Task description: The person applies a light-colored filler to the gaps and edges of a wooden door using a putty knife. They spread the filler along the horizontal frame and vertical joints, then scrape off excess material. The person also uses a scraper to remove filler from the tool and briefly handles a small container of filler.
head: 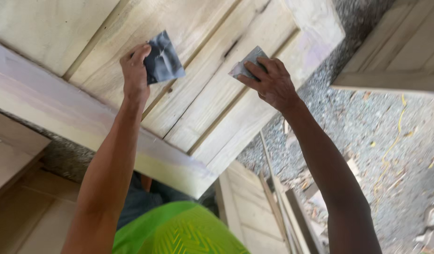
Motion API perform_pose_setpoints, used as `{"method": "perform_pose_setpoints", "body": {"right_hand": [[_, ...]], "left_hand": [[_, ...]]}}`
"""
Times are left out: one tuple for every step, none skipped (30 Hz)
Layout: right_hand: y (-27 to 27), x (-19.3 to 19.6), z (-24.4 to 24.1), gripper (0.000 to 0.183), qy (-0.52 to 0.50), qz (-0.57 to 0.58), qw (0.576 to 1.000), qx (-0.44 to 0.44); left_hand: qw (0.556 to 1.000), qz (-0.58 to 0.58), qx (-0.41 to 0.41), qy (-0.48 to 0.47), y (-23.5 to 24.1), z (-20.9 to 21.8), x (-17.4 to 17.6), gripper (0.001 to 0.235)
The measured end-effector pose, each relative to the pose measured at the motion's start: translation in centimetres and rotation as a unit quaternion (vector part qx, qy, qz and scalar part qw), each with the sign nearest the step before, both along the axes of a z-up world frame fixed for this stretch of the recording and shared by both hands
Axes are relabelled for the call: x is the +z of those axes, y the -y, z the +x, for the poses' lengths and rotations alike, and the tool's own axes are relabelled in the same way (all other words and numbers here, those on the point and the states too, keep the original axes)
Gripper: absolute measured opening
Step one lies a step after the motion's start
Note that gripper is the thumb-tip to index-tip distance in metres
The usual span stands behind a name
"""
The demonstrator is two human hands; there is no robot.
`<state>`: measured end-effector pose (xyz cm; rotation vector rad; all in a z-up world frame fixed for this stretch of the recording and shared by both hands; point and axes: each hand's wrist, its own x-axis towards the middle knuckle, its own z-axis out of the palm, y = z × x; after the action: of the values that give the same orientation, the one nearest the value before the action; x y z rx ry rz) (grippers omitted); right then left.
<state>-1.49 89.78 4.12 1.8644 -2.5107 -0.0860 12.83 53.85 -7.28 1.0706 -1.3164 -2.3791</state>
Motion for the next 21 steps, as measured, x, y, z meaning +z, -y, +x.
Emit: {"method": "perform_pose_setpoints", "body": {"right_hand": [[0.6,-1.4,-1.1,0.05,-0.011,-0.01,1.0,0.018],[1.2,-2.6,-2.0,0.052,-0.022,-0.02,0.999,0.036],[1.3,-3.3,-2.3,0.05,-0.009,-0.012,0.999,0.034],[1.3,-3.7,-2.8,0.049,0.004,-0.004,0.999,0.032],[1.4,-4.1,-3.5,0.048,0.012,0.005,0.999,0.029],[1.7,-4.7,-3.9,0.048,0.019,-0.001,0.999,0.037],[2.2,-5.3,-4.1,0.047,0.027,-0.008,0.999,0.044],[2.6,-5.9,-4.3,0.046,0.036,-0.016,0.998,0.052],[2.6,-6.3,-4.0,0.05,0.043,-0.016,0.998,0.036],[2.5,-6.6,-3.5,0.055,0.051,-0.017,0.998,0.021],[2.3,-6.6,-3.0,0.059,0.064,-0.015,0.998,0.008],[2.1,-6.4,-2.8,0.06,0.074,-0.002,0.997,0.008],[1.8,-6.0,-3.0,0.06,0.08,0.011,0.997,0.01],[1.6,-5.6,-3.1,0.061,0.086,0.024,0.996,0.012],[1.4,-5.1,-3.4,0.061,0.091,0.052,0.994,0.011],[1.1,-4.5,-3.6,0.062,0.096,0.08,0.992,0.009],[1.1,-4.4,-4.0,0.063,0.102,0.107,0.989,0.009],[1.5,-4.8,-4.5,0.061,0.082,0.068,0.994,0.006],[1.6,-5.4,-4.4,0.059,0.071,0.034,0.997,0.004],[1.7,-5.9,-4.4,0.058,0.06,-0.001,0.998,0.002],[1.8,-6.6,-4.4,0.059,0.063,-0.012,0.998,0.003]], "left_hand": [[1.0,-0.003,0.005,0.006,-0.1,0.7,-0.6,0.017],[1.0,-0.005,0.011,0.012,-0.1,1.0,-1.0,0.017],[1.0,-0.009,0.015,0.012,-0.1,1.4,-1.3,0.018],[1.0,-0.013,0.02,0.013,-0.2,1.7,-1.4,0.018],[1.0,-0.017,0.023,0.009,-0.2,1.4,-1.4,0.019],[1.0,-0.017,0.006,-0.003,-0.2,1.3,-1.1,0.019],[1.0,-0.019,-0.01,-0.015,0.0,1.5,-0.6,0.021],[0.999,-0.021,-0.026,-0.027,0.0,1.7,-0.1,0.023],[0.998,-0.036,-0.042,-0.007,-0.1,1.3,0.2,0.021],[0.997,-0.051,-0.058,0.013,-0.2,1.0,0.5,0.021],[0.995,-0.063,-0.072,0.039,-0.4,1.1,0.8,0.022],[0.994,-0.07,-0.078,0.029,-0.3,1.2,1.0,0.022],[0.993,-0.077,-0.083,0.016,-0.2,1.0,1.0,0.022],[0.993,-0.084,-0.088,0.003,-0.3,1.1,1.0,0.022],[0.992,-0.085,-0.088,0.005,-0.2,0.8,1.1,0.022],[0.992,-0.087,-0.088,0.008,-0.3,0.8,1.4,0.021],[0.992,-0.089,-0.085,0.011,-0.3,0.7,1.4,0.021],[0.992,-0.088,-0.086,0.008,-0.1,0.2,1.4,0.021],[0.993,-0.083,-0.087,0.012,-0.3,0.5,1.4,0.022],[0.993,-0.077,-0.088,0.017,-0.3,0.7,1.3,0.022],[0.992,-0.084,-0.092,0.025,-0.3,1.0,1.2,0.022]]}}
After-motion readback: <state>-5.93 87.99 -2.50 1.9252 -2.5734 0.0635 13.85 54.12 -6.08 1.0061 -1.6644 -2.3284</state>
